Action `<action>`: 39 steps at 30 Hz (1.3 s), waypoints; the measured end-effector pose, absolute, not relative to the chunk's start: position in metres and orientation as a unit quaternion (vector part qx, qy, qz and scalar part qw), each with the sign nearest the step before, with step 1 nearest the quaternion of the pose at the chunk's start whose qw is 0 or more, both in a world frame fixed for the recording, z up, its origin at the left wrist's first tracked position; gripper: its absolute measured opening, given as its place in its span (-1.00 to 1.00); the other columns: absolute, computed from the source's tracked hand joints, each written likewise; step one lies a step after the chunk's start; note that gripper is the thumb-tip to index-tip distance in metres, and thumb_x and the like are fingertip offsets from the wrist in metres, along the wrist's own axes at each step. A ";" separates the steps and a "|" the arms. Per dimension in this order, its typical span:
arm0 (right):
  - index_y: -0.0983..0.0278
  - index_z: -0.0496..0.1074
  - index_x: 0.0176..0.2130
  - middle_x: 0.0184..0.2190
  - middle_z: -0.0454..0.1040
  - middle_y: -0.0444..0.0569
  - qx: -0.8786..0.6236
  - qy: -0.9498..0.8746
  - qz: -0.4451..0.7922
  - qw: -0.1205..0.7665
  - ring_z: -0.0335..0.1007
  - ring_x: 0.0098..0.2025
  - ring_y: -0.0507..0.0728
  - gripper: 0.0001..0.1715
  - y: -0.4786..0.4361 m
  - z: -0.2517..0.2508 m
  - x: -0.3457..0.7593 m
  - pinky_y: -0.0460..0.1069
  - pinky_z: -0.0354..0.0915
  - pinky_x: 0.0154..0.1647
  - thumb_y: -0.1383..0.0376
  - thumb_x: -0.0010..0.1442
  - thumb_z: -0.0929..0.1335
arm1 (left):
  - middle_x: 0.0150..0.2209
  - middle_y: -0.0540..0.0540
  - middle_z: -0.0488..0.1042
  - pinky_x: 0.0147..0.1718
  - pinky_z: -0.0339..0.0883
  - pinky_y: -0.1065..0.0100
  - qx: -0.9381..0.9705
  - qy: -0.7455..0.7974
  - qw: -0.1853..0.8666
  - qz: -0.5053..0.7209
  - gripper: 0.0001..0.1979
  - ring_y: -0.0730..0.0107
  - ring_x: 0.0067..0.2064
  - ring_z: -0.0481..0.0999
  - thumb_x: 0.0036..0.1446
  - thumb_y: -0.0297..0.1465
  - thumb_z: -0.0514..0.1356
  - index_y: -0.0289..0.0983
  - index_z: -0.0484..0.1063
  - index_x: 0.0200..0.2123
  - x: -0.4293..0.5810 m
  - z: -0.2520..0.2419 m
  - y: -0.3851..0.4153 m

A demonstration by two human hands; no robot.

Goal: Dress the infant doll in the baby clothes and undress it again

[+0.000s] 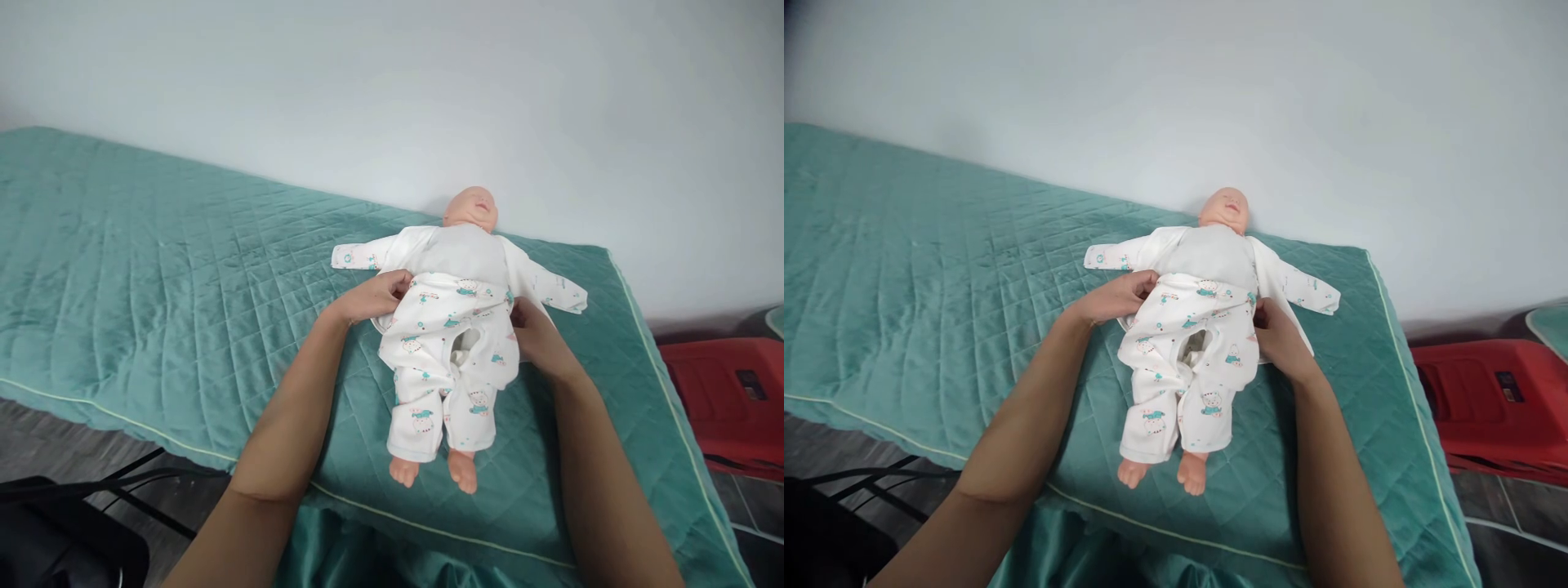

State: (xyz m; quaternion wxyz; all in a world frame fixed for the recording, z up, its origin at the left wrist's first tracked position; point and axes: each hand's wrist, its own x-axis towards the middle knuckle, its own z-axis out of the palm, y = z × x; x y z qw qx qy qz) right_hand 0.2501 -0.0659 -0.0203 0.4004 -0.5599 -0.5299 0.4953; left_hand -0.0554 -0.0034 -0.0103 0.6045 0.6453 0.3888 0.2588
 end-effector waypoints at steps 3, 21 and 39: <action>0.20 0.42 -0.27 -0.31 0.58 -0.09 -0.558 -0.530 0.505 0.390 0.44 -0.31 0.15 -0.57 -0.066 -0.020 0.250 0.02 0.35 -0.34 0.22 -0.11 0.59 | -0.32 0.06 0.48 -0.31 0.27 0.46 0.649 0.388 0.604 0.252 -0.73 0.49 -0.31 0.41 -0.15 -0.45 0.30 -0.31 0.40 -0.30 -0.057 -0.011 -0.003; 0.18 0.41 -0.24 -0.38 0.58 -0.10 -0.679 -0.549 0.338 0.351 0.45 -0.33 0.17 -0.75 -0.056 -0.028 0.248 0.00 0.32 -0.34 0.22 -0.01 0.40 | -0.53 0.11 0.28 -0.48 0.05 0.45 0.686 0.480 0.481 0.258 -0.95 0.49 -0.45 0.23 -0.15 -0.42 0.12 -0.26 0.29 -0.51 -0.049 -0.019 0.003; 0.28 0.52 -0.31 -0.37 0.64 0.07 -0.698 -0.629 0.297 0.169 0.51 -0.29 0.24 -0.80 -0.025 -0.002 0.245 0.02 0.34 -0.30 0.36 -0.03 0.36 | -0.50 -0.12 0.56 -0.40 0.49 0.31 0.663 0.496 0.560 0.028 -0.76 0.27 -0.46 0.58 -0.36 -0.58 0.10 -0.32 0.45 -0.51 -0.026 0.006 0.035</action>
